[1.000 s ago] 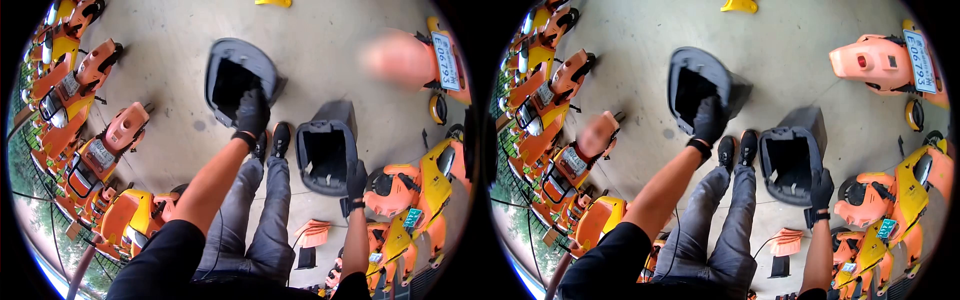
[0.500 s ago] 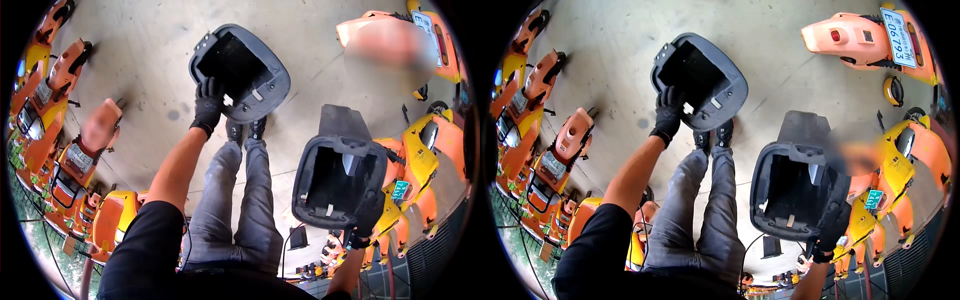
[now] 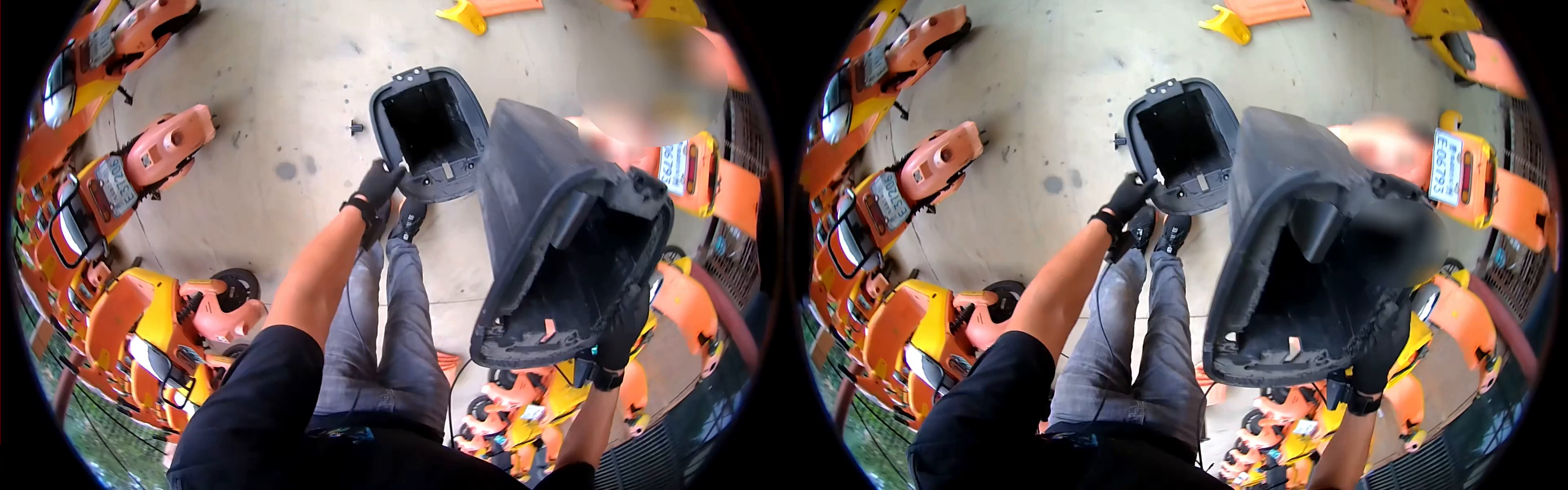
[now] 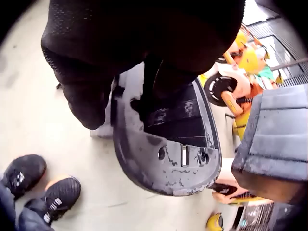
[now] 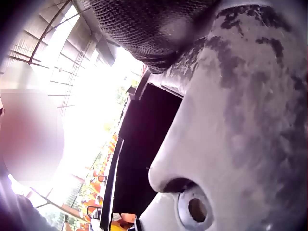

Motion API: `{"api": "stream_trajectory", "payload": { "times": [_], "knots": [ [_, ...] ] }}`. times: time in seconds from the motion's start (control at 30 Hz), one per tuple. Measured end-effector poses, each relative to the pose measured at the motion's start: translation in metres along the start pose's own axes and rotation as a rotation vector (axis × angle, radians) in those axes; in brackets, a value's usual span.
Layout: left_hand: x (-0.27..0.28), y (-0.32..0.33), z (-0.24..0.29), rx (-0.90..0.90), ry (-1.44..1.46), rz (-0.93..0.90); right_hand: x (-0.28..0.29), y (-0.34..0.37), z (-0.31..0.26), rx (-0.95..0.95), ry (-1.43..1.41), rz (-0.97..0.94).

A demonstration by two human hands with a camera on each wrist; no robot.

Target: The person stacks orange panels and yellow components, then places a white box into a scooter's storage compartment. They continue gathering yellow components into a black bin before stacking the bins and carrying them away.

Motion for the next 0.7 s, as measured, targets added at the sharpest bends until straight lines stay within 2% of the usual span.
{"api": "stream_trajectory", "payload": {
  "times": [0.03, 0.07, 0.1, 0.13, 0.17, 0.23, 0.3, 0.33, 0.4, 0.43, 0.47, 0.53, 0.57, 0.6, 0.7],
  "knots": [
    [-0.005, 0.008, -0.007, 0.018, 0.029, -0.018, 0.005, -0.029, -0.049, 0.092, 0.173, -0.146],
    [-0.011, 0.014, -0.016, 0.053, 0.082, -0.038, 0.0, -0.051, -0.075, 0.115, 0.179, -0.14],
    [-0.017, 0.008, -0.031, 0.005, 0.042, -0.041, 0.005, -0.073, -0.093, 0.044, -0.353, -0.016],
    [-0.019, 0.013, -0.039, 0.087, 0.109, -0.058, 0.005, -0.084, -0.095, -0.033, -0.886, 0.104],
    [-0.024, 0.016, -0.044, 0.163, 0.178, -0.075, -0.02, -0.094, -0.083, -0.114, -0.864, -0.046],
    [-0.027, 0.015, -0.041, 0.198, 0.317, -0.049, -0.046, -0.119, -0.101, -0.023, -0.899, -0.055],
    [-0.02, 0.027, -0.013, 0.114, 0.322, -0.08, -0.066, -0.138, -0.126, 0.007, -0.89, -0.123],
    [-0.054, -0.013, -0.056, 0.003, 0.369, -0.162, -0.076, -0.145, -0.136, 0.026, -0.887, -0.164],
    [-0.08, -0.034, -0.094, 0.09, 0.493, -0.112, -0.088, -0.156, -0.144, 0.101, -0.843, -0.136],
    [-0.091, -0.041, -0.111, 0.082, 0.568, -0.092, -0.088, -0.16, -0.149, 0.163, -0.801, -0.094],
    [-0.102, -0.049, -0.124, 0.071, 0.645, -0.069, -0.088, -0.163, -0.149, 0.124, -0.716, -0.189],
    [-0.121, -0.062, -0.135, 0.033, 0.783, -0.04, -0.084, -0.172, -0.158, 0.14, -0.749, -0.241],
    [-0.128, -0.062, -0.136, 0.015, 0.846, -0.034, -0.083, -0.172, -0.159, 0.127, -0.785, -0.276],
    [-0.133, -0.049, -0.129, 0.127, 1.041, -0.088, -0.088, -0.174, -0.154, 0.057, -0.783, -0.394],
    [-0.106, -0.034, -0.097, 0.143, 0.927, -0.011, -0.077, -0.184, -0.165, 0.182, -0.755, -0.297]
  ]
}}
Point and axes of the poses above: each hand's wrist, its own y-axis away from the middle knuckle, its own x-axis out of the back of the hand, z = x × y, the point moved 9 cm from there along -y, towards the middle knuckle
